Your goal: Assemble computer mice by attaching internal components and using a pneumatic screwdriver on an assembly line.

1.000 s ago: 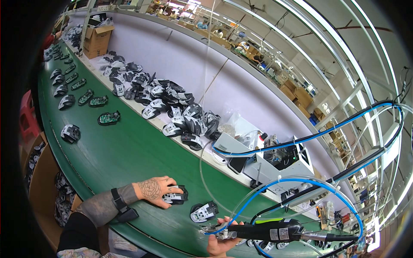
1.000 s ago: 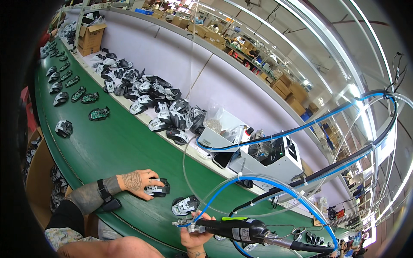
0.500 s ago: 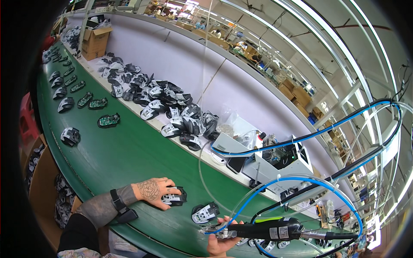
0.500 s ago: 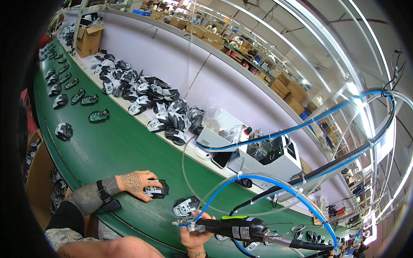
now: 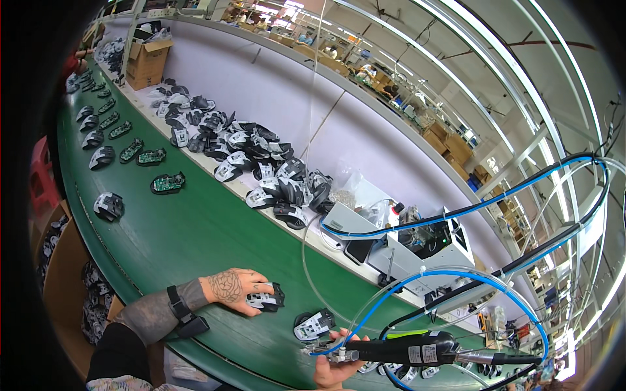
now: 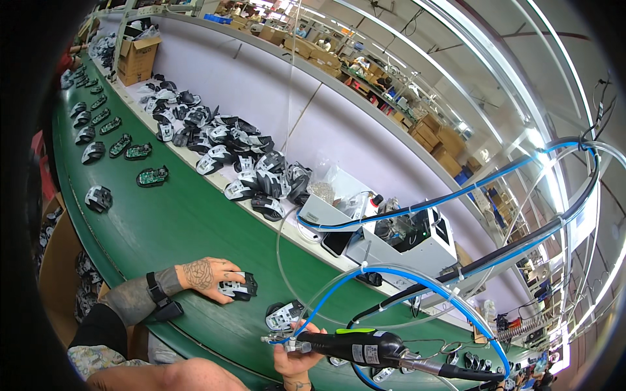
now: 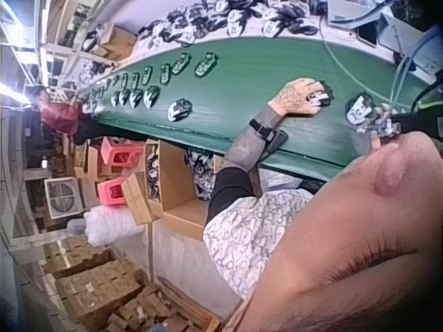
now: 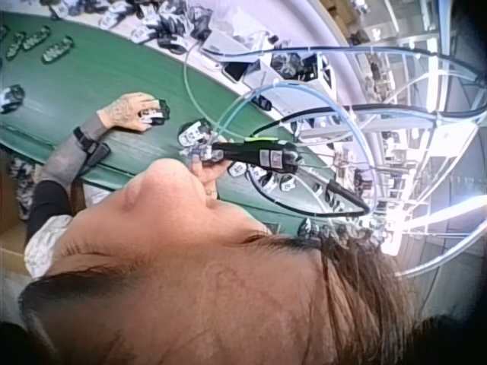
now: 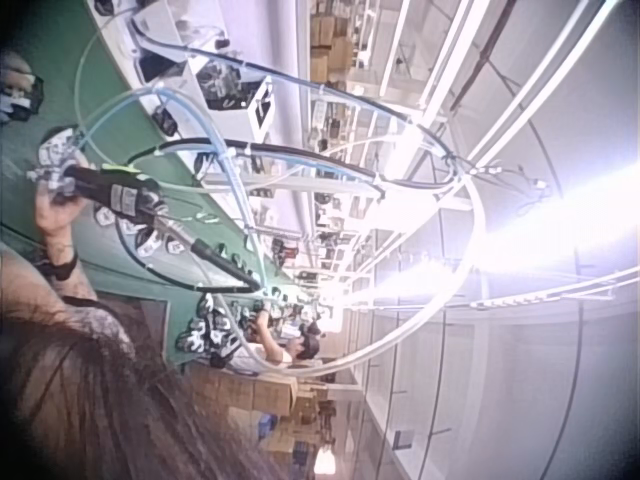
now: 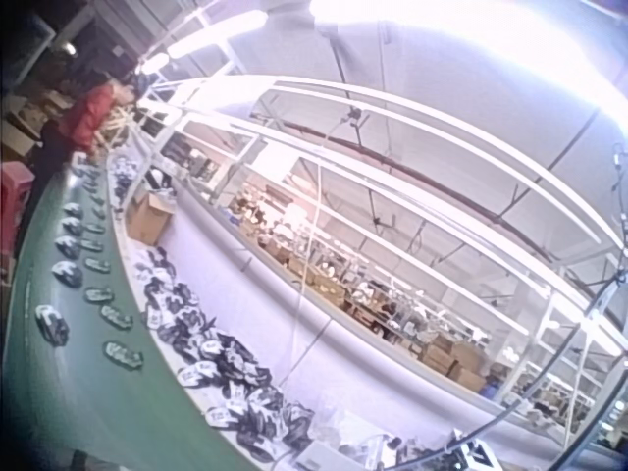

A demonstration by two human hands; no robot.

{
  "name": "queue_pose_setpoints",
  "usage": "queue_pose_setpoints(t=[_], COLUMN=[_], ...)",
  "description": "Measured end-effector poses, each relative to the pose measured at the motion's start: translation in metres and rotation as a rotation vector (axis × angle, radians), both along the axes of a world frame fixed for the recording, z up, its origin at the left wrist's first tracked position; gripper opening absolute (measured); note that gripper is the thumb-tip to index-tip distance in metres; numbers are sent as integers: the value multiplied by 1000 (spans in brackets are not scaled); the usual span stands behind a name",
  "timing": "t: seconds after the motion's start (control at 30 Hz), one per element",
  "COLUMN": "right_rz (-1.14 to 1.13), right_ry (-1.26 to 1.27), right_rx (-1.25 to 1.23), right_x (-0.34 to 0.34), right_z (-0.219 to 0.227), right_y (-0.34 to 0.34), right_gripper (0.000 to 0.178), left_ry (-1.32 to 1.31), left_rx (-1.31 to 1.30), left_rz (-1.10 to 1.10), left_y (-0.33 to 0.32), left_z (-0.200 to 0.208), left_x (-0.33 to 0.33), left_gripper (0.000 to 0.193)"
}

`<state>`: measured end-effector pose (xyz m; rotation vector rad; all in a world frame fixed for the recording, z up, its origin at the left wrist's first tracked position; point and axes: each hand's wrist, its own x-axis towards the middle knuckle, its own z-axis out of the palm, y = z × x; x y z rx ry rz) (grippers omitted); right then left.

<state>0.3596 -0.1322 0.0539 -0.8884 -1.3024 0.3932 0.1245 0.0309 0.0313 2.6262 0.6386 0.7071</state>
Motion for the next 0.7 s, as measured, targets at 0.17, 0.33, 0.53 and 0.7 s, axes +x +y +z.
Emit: queue_pose_setpoints(t=[0.17, 0.33, 0.53, 0.7], right_rz=[-8, -13, -8, -6], right_ry=[0, -19, 28, -11], right_rx=[28, 4, -3, -15], right_x=[-4, -5, -8, -9], right_z=[4, 0, -1, 1], right_y=[3, 3, 2, 3], right_gripper=[91, 91, 92, 92], left_ry=[-3, -11, -11, -2], left_rx=[-10, -5, -17, -10], left_rz=[-6, -13, -7, -4], left_y=[1, 2, 2, 3], left_z=[2, 5, 5, 4], left_x=[-2, -5, -7, -9], left_gripper=[53, 51, 50, 51])
